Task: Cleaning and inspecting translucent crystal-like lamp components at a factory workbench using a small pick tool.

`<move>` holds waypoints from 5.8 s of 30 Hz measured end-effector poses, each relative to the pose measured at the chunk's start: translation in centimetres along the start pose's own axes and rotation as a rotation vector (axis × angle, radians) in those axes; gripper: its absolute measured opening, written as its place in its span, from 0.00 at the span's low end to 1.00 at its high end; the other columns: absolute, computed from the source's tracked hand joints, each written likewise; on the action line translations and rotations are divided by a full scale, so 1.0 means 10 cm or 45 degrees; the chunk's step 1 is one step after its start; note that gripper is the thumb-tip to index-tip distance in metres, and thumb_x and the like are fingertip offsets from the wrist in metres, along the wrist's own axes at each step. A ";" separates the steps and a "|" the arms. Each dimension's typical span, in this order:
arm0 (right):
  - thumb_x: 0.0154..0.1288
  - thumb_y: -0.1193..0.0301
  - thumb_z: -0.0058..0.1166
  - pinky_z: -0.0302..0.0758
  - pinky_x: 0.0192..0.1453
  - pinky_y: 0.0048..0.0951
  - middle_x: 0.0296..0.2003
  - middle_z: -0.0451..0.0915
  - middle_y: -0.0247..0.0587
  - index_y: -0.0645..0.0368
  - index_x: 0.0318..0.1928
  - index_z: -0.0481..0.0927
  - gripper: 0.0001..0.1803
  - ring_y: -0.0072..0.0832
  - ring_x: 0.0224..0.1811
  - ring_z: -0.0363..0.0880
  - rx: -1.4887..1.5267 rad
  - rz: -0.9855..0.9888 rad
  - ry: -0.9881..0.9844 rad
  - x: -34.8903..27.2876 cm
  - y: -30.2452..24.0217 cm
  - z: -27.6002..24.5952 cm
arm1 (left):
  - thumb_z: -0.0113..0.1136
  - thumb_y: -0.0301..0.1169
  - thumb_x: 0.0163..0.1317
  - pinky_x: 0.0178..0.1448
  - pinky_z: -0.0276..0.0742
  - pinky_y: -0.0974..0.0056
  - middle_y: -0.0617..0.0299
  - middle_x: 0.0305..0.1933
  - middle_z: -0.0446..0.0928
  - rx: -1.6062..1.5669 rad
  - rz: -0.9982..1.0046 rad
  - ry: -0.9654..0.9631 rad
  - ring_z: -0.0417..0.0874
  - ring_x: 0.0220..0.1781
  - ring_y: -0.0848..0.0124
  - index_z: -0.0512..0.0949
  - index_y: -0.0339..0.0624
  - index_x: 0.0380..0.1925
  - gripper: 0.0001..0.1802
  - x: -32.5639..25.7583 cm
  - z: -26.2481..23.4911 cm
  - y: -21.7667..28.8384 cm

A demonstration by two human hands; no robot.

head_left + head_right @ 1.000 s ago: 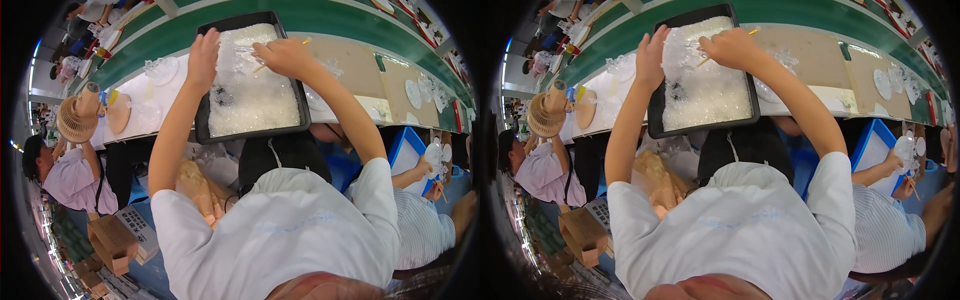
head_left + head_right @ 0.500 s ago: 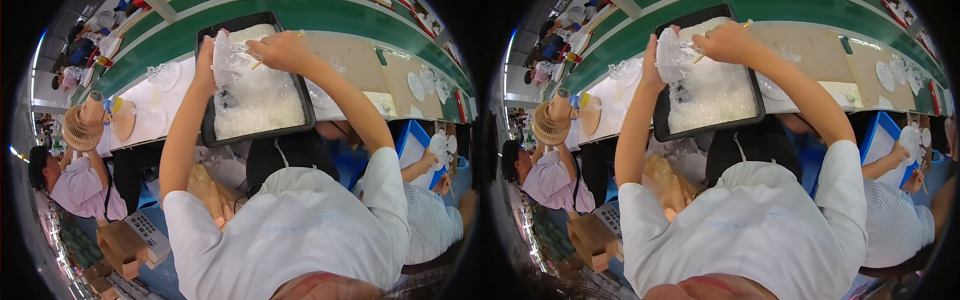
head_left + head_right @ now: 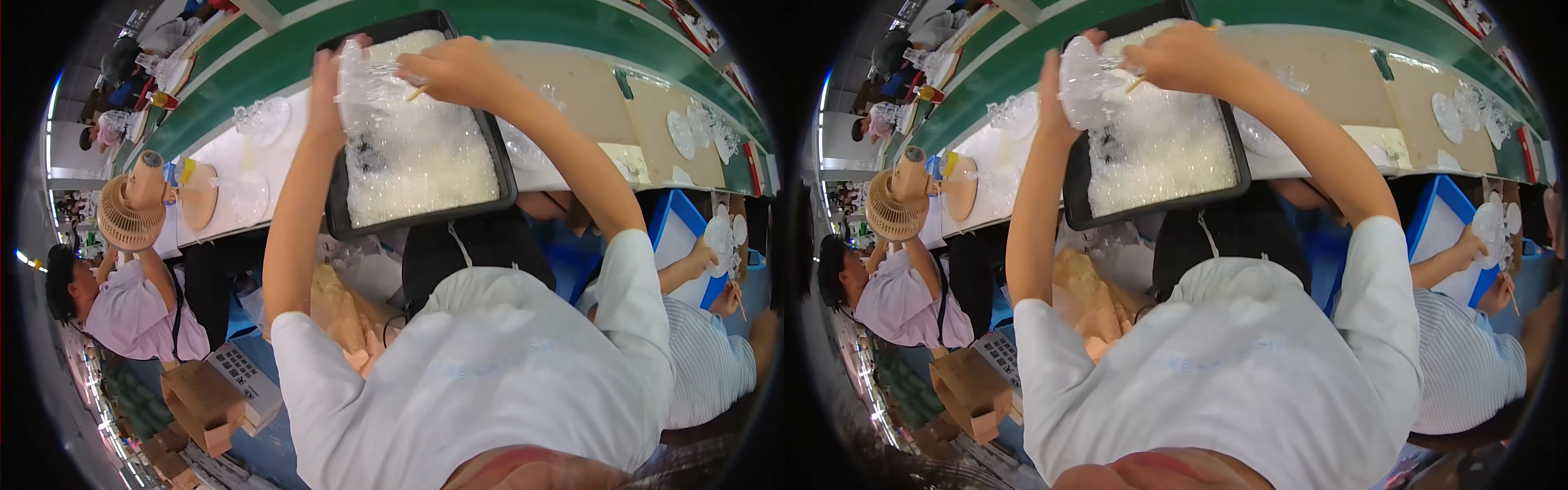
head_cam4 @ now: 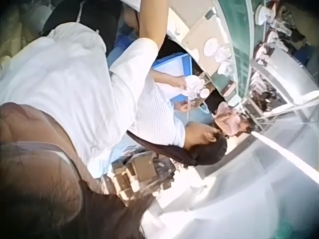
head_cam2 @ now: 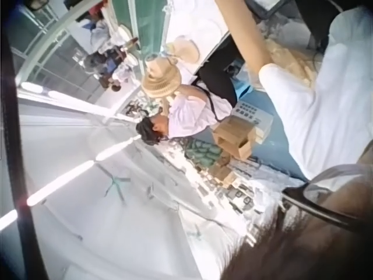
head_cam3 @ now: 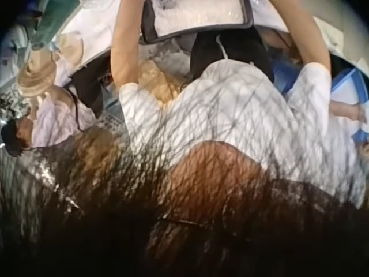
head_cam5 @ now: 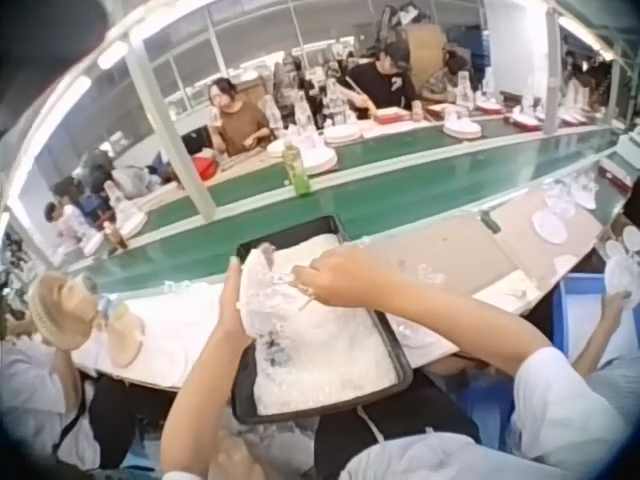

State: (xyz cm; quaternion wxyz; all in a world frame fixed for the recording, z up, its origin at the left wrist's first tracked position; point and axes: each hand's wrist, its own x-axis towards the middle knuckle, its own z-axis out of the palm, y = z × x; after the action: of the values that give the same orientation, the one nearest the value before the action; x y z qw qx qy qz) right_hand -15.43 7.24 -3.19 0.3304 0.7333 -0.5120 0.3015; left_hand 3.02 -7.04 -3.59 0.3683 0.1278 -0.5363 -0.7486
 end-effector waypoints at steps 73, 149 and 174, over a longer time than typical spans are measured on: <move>0.54 0.72 0.67 0.58 0.23 0.20 0.18 0.73 0.33 0.63 0.31 0.83 0.08 0.19 0.18 0.61 0.340 1.135 -0.016 0.10 -0.37 -1.32 | 0.61 0.26 0.58 0.58 0.73 0.64 0.50 0.58 0.75 0.576 0.147 -0.252 0.79 0.53 0.64 0.68 0.33 0.61 0.30 -0.63 0.39 0.02; 0.63 0.72 0.61 0.77 0.38 0.26 0.36 0.83 0.49 0.71 0.49 0.78 0.18 0.27 0.35 0.81 0.413 1.160 0.270 0.07 -0.77 -0.81 | 0.56 0.24 0.31 0.73 0.55 0.62 0.48 0.71 0.55 0.712 0.285 -0.419 0.60 0.71 0.62 0.55 0.25 0.66 0.52 -0.61 0.31 0.11; 0.63 0.76 0.56 0.75 0.33 0.20 0.28 0.82 0.46 0.75 0.51 0.75 0.18 0.24 0.26 0.82 0.542 1.005 0.360 -0.10 -0.84 -0.79 | 0.64 0.23 0.37 0.65 0.69 0.62 0.55 0.73 0.44 0.669 0.373 -0.258 0.65 0.67 0.63 0.47 0.31 0.71 0.57 -0.71 0.31 0.09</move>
State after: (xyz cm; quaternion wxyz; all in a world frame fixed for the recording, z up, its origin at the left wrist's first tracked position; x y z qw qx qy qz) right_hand -8.61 16.21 -0.76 0.0991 0.4857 -0.6286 0.5993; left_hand 6.48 -0.10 -3.03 0.3713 0.0648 -0.7579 -0.5324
